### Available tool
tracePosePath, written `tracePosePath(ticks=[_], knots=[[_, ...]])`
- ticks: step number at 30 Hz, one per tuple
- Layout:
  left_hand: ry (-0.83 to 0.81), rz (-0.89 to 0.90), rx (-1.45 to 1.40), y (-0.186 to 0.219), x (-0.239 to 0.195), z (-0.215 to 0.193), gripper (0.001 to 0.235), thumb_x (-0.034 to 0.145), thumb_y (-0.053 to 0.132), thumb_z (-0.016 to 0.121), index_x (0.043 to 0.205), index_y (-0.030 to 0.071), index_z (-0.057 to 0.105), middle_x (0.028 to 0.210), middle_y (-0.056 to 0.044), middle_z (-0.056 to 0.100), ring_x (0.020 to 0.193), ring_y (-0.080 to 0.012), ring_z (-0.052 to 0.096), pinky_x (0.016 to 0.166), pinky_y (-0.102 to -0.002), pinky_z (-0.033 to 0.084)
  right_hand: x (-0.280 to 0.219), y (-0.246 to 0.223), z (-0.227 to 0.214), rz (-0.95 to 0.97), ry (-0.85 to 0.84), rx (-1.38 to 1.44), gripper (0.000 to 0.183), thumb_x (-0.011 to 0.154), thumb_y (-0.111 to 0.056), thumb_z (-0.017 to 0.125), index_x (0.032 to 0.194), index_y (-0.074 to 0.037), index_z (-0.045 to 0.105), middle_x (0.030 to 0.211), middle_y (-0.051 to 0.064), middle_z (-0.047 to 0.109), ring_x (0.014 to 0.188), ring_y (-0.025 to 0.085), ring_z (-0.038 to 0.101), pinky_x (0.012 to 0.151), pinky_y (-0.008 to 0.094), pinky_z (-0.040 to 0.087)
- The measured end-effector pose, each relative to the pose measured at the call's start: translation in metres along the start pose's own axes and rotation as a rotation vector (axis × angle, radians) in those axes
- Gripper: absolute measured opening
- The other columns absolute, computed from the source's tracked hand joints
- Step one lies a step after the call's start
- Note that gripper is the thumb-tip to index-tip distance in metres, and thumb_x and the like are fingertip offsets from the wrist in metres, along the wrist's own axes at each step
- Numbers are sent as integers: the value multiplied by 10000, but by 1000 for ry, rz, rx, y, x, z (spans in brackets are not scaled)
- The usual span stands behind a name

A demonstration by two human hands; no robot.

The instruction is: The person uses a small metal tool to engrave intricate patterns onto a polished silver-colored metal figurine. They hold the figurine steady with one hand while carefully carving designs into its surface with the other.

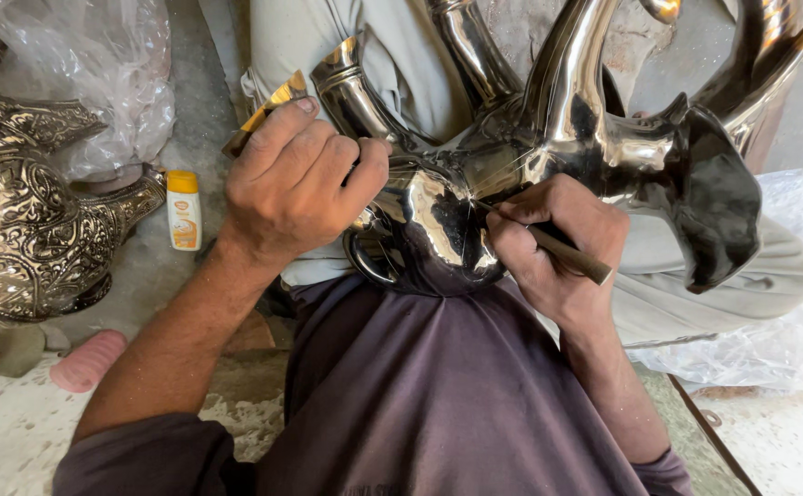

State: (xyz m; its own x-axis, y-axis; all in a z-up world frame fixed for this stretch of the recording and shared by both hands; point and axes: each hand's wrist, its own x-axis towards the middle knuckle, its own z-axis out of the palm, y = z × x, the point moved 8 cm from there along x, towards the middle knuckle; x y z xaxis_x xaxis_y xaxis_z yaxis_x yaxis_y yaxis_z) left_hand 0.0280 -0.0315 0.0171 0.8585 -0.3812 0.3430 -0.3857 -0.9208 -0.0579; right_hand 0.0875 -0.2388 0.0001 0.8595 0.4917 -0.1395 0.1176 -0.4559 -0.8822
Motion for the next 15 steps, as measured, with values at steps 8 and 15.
tracePosePath(ticks=[8, 15], knots=[[-16, -2, 22, 0, -2, 4, 97, 1089, 149, 727, 993, 161, 729, 833, 54, 573, 971, -129, 645, 1126, -345, 489, 1, -2, -1, -109, -63, 45, 197, 896, -26, 783, 841, 5, 596, 864, 112, 704, 746, 165, 732, 616, 249, 550], [-6, -9, 34, 1, -3, 5, 107, 1104, 145, 726, 999, 168, 728, 846, 60, 571, 984, -127, 643, 1148, -345, 483, 2, 2, 0, -175, -107, 53, 164, 857, -28, 788, 825, -20, 628, 831, 116, 710, 738, 174, 729, 558, 242, 540]])
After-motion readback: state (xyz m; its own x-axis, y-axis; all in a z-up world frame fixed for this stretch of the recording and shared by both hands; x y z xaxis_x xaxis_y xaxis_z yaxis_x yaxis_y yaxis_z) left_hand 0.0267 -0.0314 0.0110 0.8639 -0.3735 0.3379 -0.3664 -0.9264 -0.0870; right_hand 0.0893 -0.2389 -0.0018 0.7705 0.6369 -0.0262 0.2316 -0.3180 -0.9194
